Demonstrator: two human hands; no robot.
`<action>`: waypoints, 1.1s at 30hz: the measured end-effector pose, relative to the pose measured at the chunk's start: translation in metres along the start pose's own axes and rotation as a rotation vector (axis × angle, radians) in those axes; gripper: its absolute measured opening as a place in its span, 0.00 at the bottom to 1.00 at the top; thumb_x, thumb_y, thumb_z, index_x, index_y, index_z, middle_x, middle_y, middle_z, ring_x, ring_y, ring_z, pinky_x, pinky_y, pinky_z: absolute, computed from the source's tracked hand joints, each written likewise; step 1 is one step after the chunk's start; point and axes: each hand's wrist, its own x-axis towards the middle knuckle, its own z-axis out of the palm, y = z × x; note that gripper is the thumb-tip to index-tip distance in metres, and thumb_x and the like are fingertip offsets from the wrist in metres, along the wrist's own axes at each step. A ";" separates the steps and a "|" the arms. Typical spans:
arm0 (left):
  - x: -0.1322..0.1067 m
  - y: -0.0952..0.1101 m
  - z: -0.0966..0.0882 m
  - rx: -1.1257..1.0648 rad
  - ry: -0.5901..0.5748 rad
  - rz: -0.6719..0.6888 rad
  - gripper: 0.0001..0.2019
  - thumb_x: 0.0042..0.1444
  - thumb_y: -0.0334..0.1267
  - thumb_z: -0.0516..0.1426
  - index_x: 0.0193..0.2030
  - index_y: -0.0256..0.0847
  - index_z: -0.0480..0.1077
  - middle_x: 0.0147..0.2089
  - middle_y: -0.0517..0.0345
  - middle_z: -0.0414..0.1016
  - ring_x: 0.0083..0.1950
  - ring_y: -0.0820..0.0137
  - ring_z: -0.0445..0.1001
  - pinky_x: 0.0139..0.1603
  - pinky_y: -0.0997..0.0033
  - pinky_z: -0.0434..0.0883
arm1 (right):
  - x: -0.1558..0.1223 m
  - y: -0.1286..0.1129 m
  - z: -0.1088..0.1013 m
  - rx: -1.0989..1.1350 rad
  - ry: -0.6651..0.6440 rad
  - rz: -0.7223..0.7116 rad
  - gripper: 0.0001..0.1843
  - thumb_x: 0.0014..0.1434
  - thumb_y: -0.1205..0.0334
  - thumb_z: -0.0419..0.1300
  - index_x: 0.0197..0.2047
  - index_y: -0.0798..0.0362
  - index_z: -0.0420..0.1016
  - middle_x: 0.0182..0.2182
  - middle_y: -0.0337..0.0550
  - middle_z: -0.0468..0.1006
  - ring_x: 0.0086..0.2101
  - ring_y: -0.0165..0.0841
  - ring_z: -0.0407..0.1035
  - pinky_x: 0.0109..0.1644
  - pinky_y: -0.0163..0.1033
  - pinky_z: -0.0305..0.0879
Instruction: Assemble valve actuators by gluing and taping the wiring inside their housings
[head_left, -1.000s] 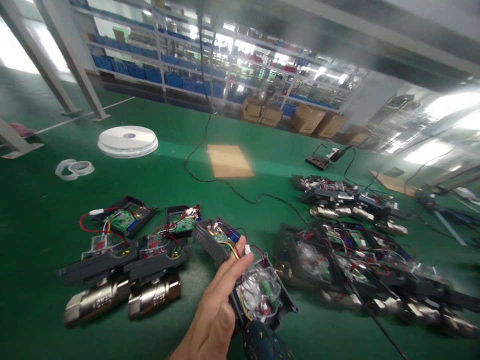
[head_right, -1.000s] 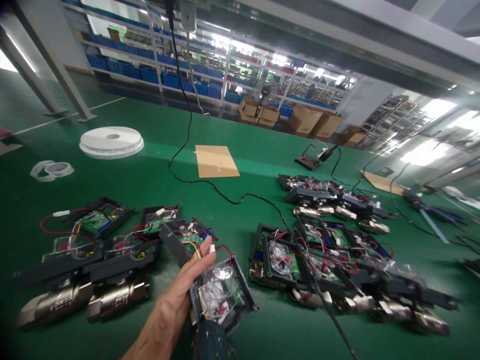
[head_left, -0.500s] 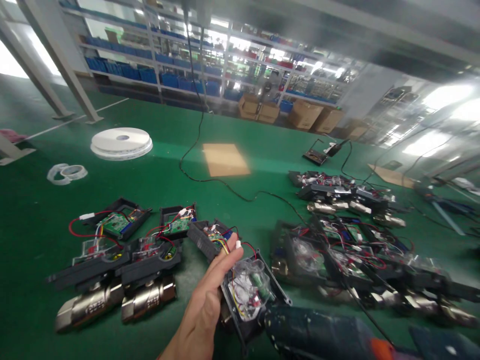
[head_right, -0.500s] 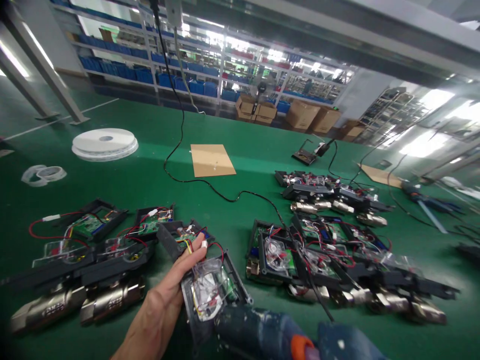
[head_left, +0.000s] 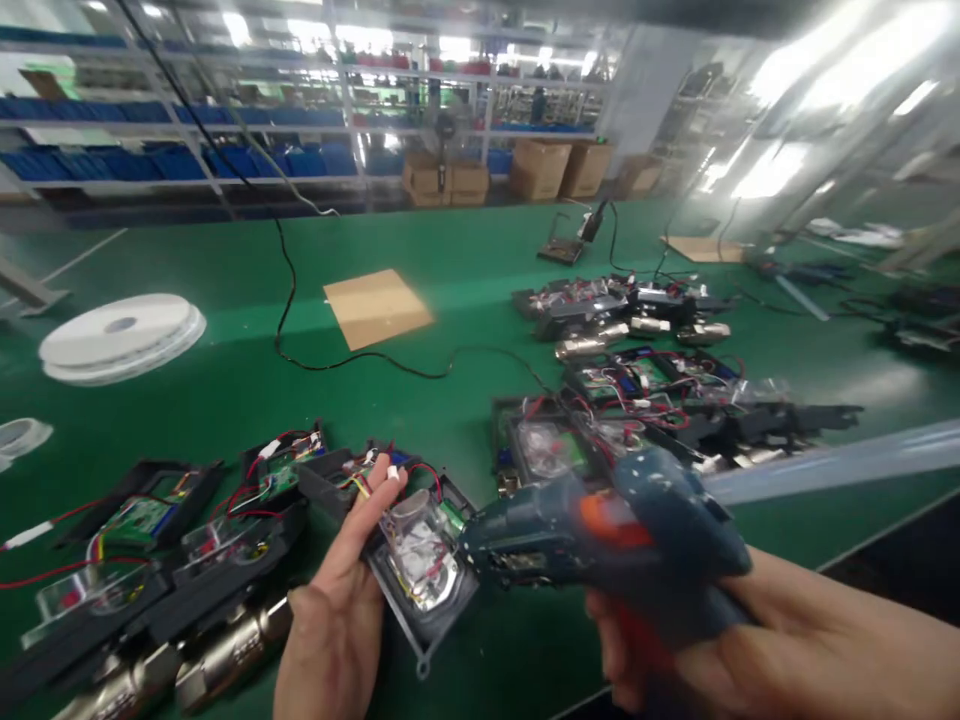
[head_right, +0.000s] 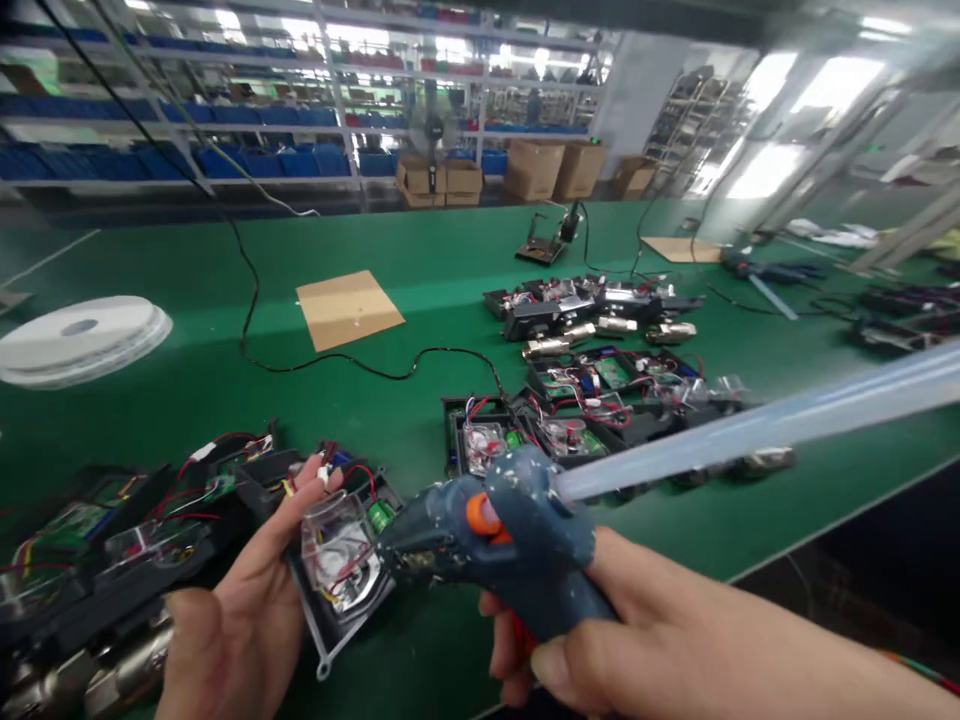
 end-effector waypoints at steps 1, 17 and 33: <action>-0.001 0.001 0.002 0.006 0.003 -0.002 0.40 0.55 0.76 0.46 0.57 0.49 0.77 0.77 0.59 0.54 0.77 0.44 0.48 0.74 0.40 0.54 | 0.000 -0.003 0.001 0.077 -0.046 0.009 0.15 0.60 0.53 0.60 0.49 0.47 0.76 0.44 0.43 0.81 0.29 0.32 0.74 0.32 0.35 0.72; 0.003 -0.005 -0.012 0.027 -0.038 0.042 0.38 0.59 0.72 0.45 0.59 0.46 0.76 0.73 0.57 0.63 0.78 0.54 0.48 0.78 0.50 0.47 | 0.005 -0.009 0.005 0.175 -0.061 0.062 0.19 0.56 0.50 0.61 0.48 0.51 0.72 0.32 0.39 0.77 0.25 0.27 0.71 0.26 0.26 0.64; 0.003 -0.007 -0.014 0.009 -0.053 0.037 0.38 0.60 0.72 0.44 0.59 0.47 0.76 0.73 0.58 0.62 0.78 0.57 0.48 0.78 0.56 0.49 | 0.004 -0.008 0.003 0.116 -0.048 0.093 0.19 0.56 0.52 0.59 0.49 0.50 0.72 0.33 0.38 0.77 0.27 0.29 0.72 0.26 0.28 0.65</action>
